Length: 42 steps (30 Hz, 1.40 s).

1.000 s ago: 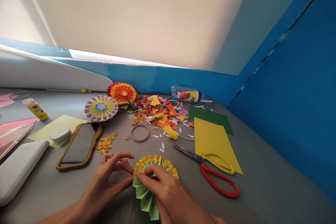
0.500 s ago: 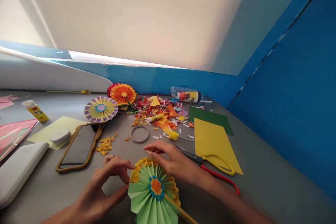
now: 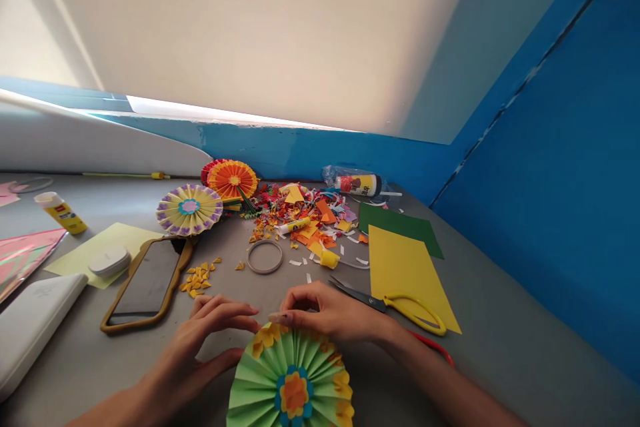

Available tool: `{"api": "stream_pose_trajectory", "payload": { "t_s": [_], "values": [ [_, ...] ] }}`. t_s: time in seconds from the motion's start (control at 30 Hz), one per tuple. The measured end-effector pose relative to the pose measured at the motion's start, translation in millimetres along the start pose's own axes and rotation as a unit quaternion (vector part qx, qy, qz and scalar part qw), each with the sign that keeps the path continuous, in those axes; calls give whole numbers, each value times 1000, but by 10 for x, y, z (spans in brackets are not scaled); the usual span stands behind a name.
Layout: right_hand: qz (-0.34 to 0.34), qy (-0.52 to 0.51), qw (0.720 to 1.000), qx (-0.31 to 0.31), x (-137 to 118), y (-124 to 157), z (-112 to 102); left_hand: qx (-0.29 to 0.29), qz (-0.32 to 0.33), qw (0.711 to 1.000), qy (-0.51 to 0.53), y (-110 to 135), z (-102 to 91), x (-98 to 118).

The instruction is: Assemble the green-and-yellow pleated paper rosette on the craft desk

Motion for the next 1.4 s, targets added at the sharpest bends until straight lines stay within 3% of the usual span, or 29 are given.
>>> {"api": "stream_pose_trajectory", "payload": {
  "t_s": [0.17,0.27,0.37,0.53,0.9,1.1,1.4],
  "values": [
    [27,-10,999,27,83,-25,-30,-10,-43,999,-15,-29,-16,-69],
    [29,3,998,47,41,-11,-49,1,-100,995,4,-55,-47,-79],
    [24,29,996,81,-59,30,-54,-4,-168,984,64,-56,-27,-71],
    [15,101,988,117,-186,86,-1,-17,-215,956,198,-5,114,-70],
    [-7,197,971,137,-329,132,122,5,-302,907,292,67,208,-87],
    [-4,199,970,137,-330,112,136,12,-285,915,285,79,208,-100],
    [-12,134,980,146,-188,65,57,34,-286,902,322,72,166,-120]
  ]
}}
Point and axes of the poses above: each hand's wrist, its own y-axis away from the middle knuckle, its own z-axis out of the palm, x = y × z, the point moved 6 cm from there along -y, towards the middle knuckle, and after that the axes turned 12 degrees about x, right-handed, at the moved point
